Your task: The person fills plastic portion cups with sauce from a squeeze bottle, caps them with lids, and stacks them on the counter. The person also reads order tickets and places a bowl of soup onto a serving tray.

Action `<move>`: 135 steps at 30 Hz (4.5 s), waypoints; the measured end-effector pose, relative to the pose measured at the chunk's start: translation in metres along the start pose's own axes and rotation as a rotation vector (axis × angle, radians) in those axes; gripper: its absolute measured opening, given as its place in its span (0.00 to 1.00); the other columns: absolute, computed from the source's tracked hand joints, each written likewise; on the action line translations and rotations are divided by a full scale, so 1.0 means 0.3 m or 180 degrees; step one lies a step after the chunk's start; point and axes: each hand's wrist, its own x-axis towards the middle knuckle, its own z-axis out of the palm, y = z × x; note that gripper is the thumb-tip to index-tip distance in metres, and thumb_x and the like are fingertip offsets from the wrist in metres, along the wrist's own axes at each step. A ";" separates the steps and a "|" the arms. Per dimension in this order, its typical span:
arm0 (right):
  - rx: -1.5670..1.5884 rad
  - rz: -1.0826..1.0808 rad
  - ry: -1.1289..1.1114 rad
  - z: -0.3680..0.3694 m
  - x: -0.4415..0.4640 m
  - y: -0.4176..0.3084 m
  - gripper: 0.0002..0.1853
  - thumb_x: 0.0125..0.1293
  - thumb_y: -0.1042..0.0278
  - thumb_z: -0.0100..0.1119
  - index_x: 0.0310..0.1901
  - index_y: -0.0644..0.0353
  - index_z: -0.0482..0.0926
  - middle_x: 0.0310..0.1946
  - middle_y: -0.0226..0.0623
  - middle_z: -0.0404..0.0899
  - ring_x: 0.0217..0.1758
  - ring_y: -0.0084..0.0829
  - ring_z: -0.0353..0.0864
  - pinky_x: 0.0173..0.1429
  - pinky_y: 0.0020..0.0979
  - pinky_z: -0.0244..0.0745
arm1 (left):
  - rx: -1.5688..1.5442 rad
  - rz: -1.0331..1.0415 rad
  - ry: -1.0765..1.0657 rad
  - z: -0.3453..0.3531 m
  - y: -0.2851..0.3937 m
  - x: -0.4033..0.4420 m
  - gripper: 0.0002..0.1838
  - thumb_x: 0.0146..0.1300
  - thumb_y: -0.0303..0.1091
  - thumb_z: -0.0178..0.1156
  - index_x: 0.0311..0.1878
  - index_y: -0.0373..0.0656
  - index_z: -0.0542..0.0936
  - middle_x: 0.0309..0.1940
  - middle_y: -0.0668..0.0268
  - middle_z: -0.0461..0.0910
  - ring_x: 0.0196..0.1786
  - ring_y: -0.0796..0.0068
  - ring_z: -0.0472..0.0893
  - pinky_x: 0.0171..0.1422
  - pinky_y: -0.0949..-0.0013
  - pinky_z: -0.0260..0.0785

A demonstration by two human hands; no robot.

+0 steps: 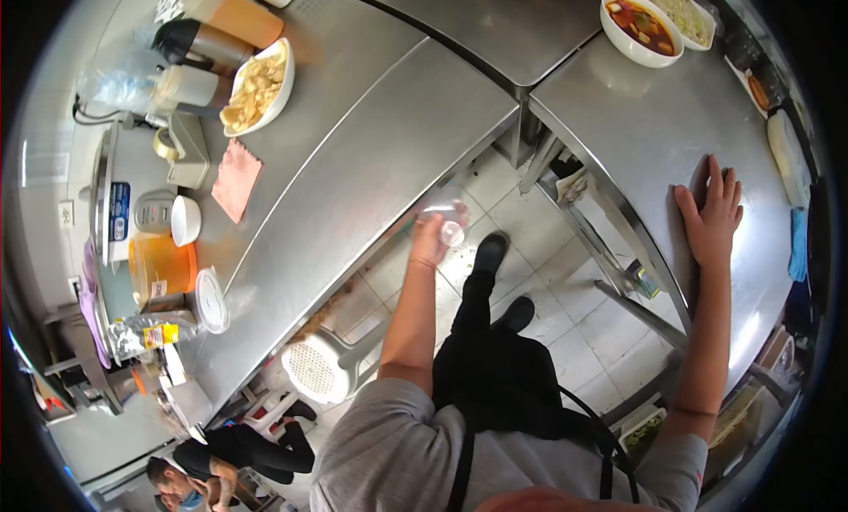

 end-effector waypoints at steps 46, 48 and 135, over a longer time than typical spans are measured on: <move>0.3543 -0.3186 -0.1879 -0.220 -0.063 -1.458 0.18 0.50 0.69 0.58 0.45 0.61 0.72 0.39 0.39 0.73 0.40 0.32 0.74 0.39 0.28 0.71 | 0.2001 0.1740 0.2250 -0.220 1.166 -0.359 0.25 0.41 0.29 0.63 0.45 0.39 0.66 0.41 0.60 0.69 0.42 0.68 0.71 0.47 0.67 0.64; 0.3779 -0.3351 -0.2313 -0.214 -0.072 -1.575 0.19 0.50 0.67 0.59 0.45 0.59 0.72 0.37 0.37 0.74 0.37 0.29 0.74 0.37 0.27 0.71 | 0.1766 0.1807 0.2137 -0.153 1.196 -0.367 0.24 0.43 0.26 0.62 0.45 0.39 0.65 0.39 0.63 0.70 0.42 0.72 0.71 0.47 0.70 0.64; 0.3199 -0.4064 -0.1296 -0.283 0.472 -1.411 0.41 0.37 0.68 0.67 0.57 0.55 0.59 0.45 0.38 0.68 0.50 0.36 0.68 0.52 0.34 0.66 | -0.1506 0.1425 0.0570 0.225 0.896 -0.159 0.29 0.51 0.25 0.58 0.57 0.44 0.60 0.47 0.63 0.69 0.49 0.71 0.71 0.51 0.69 0.66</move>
